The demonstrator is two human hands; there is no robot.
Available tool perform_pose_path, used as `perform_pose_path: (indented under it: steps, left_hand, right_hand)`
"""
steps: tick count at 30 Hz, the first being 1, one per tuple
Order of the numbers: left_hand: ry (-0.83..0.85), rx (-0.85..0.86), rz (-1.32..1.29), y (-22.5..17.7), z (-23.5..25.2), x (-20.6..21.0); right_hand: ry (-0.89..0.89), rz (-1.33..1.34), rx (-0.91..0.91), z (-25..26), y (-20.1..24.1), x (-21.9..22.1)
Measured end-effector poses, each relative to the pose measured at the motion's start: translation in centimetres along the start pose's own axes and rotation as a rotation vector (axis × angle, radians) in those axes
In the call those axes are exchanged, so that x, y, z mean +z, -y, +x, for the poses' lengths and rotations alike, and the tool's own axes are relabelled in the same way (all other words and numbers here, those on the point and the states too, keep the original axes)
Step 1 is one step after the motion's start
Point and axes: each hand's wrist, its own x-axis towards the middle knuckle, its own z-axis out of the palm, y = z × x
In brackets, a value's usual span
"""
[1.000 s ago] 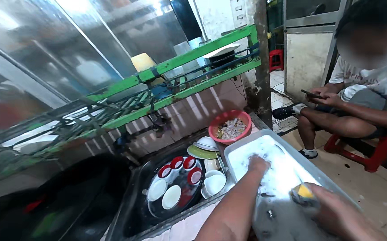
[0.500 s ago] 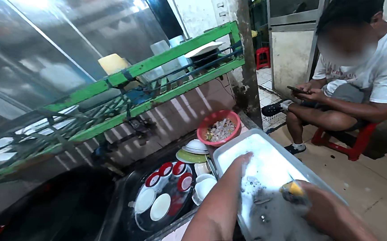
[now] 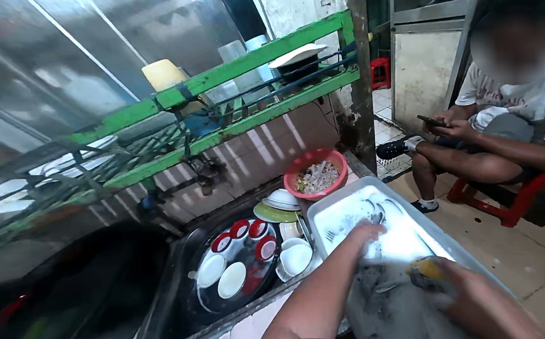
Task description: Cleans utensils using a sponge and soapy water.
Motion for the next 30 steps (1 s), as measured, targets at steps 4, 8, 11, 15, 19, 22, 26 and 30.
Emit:
perform_pose_path:
  steps: [4,8,11,15,19,22,26,30]
  left_hand:
    - [-0.038,0.006,-0.136,0.8,-0.3,-1.1]
    - [-0.088,0.004,-0.252,1.8,-0.7,-2.1]
    - [-0.144,0.053,-0.318,1.7,-1.5,-3.0]
    - [-0.203,0.034,-0.074,0.2,-3.6,-4.7]
    - [-0.203,-0.005,0.144,-1.5,-5.4,-5.3]
    - [-0.154,0.025,0.118,-0.9,-4.8,-5.8]
    - [-0.197,-0.046,0.145,1.3,-2.4,-5.9]
    - [-0.389,-0.021,0.345,0.6,-2.9,-4.3]
  right_hand:
    - [0.000,0.009,-0.006,0.0,-0.4,0.0]
    - [-0.040,0.039,-0.039,0.0,-1.0,0.5]
    - [-0.063,0.048,-0.085,0.4,-1.6,1.0]
    - [-0.045,0.032,-0.126,0.6,-1.5,1.1]
    - [-0.071,0.075,-0.167,0.7,-1.2,0.6]
    - [-0.168,0.133,-0.143,0.6,-0.7,0.0]
    - [-0.214,0.167,-0.143,0.7,-1.1,0.3]
    - [-0.177,0.208,-0.219,0.7,-1.7,0.9]
